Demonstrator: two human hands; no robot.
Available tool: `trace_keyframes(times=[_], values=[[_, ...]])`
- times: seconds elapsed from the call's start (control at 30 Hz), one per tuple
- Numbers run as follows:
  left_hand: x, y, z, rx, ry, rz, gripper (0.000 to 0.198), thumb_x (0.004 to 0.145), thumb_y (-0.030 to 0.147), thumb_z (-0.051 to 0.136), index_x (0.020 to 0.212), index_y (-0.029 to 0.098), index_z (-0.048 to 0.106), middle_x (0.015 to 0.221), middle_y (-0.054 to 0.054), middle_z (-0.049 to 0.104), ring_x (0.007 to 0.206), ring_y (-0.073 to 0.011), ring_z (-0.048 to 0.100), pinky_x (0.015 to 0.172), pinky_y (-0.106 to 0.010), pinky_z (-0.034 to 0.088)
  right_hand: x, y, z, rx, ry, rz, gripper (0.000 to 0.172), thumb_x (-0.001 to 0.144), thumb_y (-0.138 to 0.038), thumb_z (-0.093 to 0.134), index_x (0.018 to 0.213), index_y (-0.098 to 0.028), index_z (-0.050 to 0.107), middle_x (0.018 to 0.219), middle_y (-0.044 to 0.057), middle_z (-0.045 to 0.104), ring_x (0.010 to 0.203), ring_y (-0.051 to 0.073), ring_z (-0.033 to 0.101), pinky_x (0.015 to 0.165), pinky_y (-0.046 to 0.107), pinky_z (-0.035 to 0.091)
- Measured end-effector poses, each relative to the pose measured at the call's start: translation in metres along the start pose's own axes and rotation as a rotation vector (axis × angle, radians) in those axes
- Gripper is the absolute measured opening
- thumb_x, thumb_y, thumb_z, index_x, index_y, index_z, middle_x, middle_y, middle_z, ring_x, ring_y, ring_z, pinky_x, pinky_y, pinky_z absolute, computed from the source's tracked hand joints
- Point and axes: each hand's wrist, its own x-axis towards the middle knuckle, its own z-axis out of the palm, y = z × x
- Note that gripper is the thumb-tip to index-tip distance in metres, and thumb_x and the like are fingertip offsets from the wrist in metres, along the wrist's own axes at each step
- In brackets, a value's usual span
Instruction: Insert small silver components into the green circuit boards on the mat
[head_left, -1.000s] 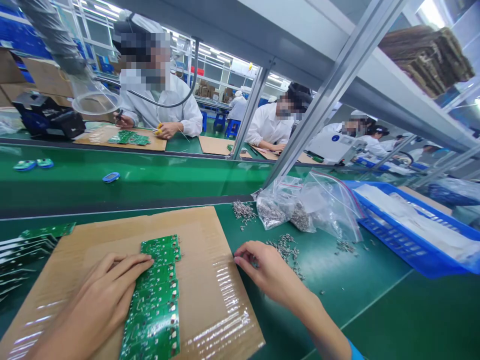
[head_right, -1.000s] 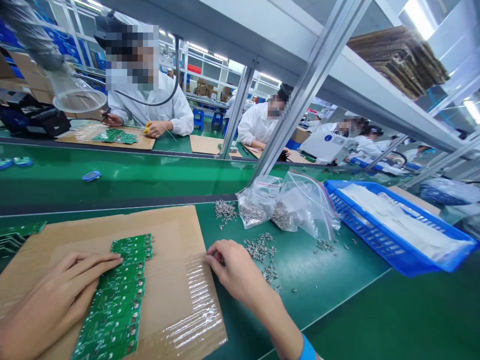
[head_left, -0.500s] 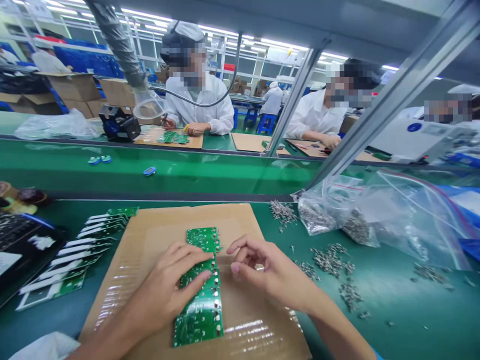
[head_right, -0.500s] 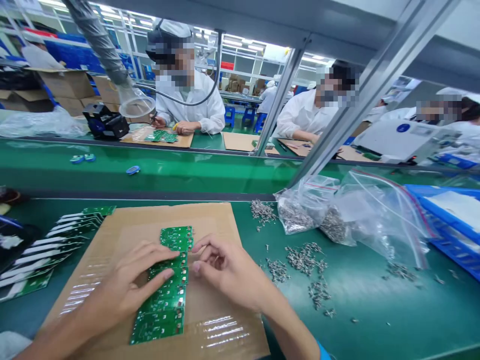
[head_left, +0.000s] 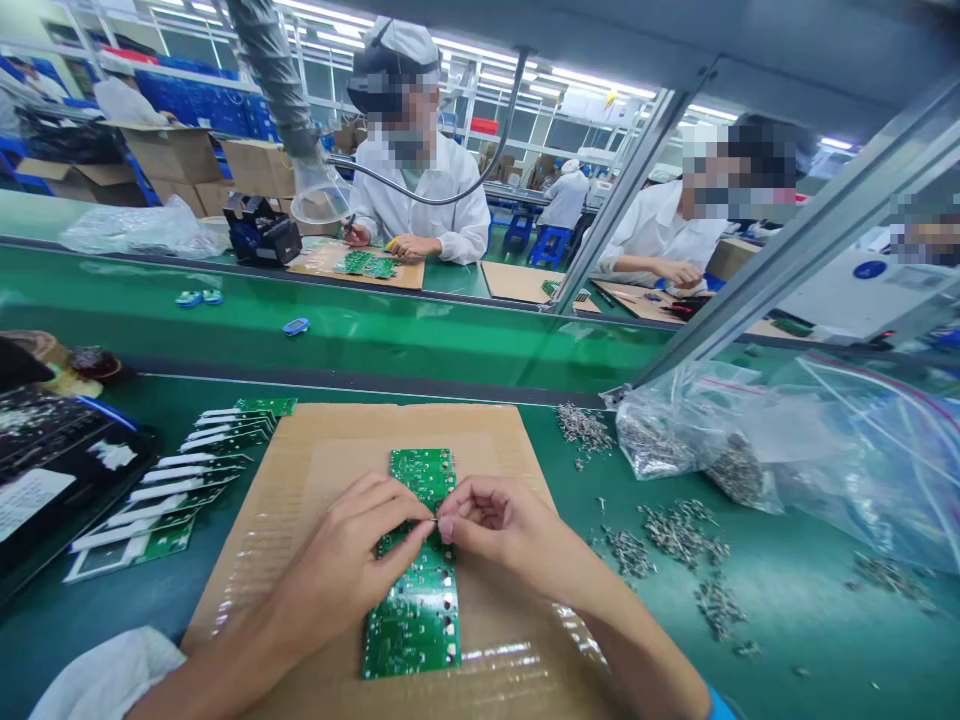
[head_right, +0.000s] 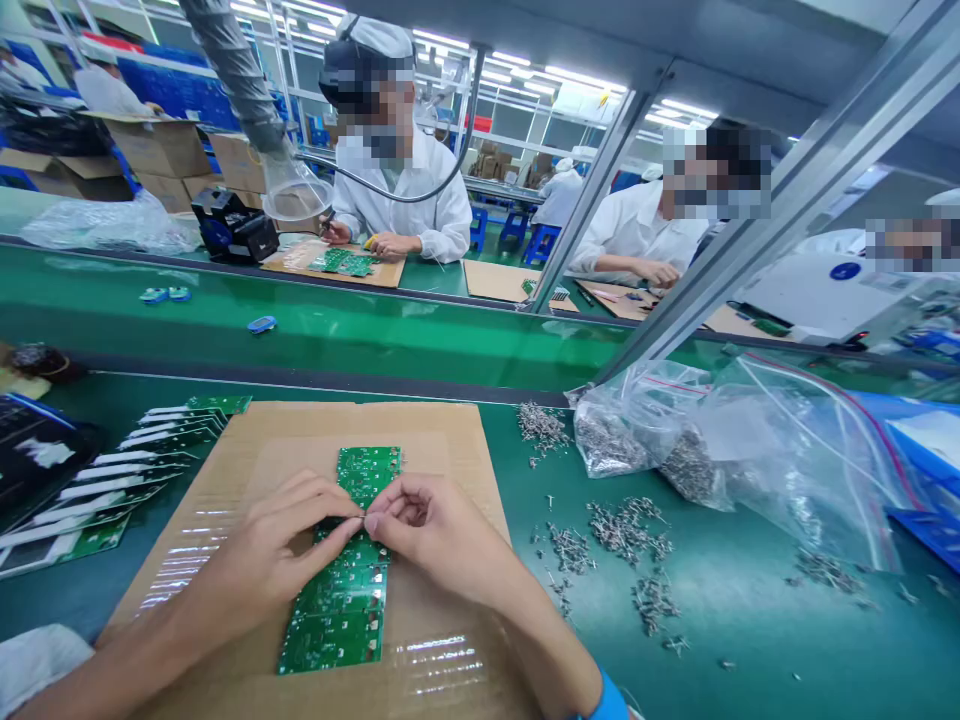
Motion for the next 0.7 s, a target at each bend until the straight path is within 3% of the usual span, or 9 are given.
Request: trace_keyframes(times=[0.3, 0.5, 0.7], values=[[0.001, -0.002, 0.001, 0.09, 0.038, 0.107, 0.012, 0.099, 0.016, 0.055, 0.099, 0.023, 0.064, 0.091, 0.003, 0.067, 0.089, -0.0138, 0.053, 0.077, -0.026, 0.045, 0.003, -0.004, 0.003, -0.023, 0.024, 0.142, 0.021, 0.084, -0.037, 0.075, 0.079, -0.017, 0.068, 0.07, 0.0, 0.069, 0.061, 0.01, 0.054, 0.061, 0.023, 0.041], [-0.011, -0.016, -0.007, 0.316, -0.066, 0.141, 0.024, 0.097, 0.009, 0.048, 0.111, 0.021, 0.064, 0.107, 0.0, 0.069, 0.099, -0.0193, 0.052, 0.084, -0.033, 0.044, 0.008, -0.001, -0.004, -0.294, 0.096, 0.224, 0.01, 0.083, -0.022, 0.066, 0.079, -0.015, 0.071, 0.068, 0.004, 0.073, 0.065, 0.014, 0.062, 0.063, 0.024, 0.044], [-0.02, -0.021, -0.012, 0.391, -0.11, 0.158, 0.026, 0.093, 0.007, 0.051, 0.107, 0.023, 0.066, 0.1, 0.004, 0.071, 0.091, -0.02, 0.051, 0.079, -0.034, 0.04, 0.014, -0.007, -0.012, -0.544, 0.0, 0.209, 0.023, 0.079, -0.016, 0.058, 0.058, -0.016, 0.068, 0.06, 0.002, 0.07, 0.057, 0.012, 0.056, 0.057, 0.024, 0.04]])
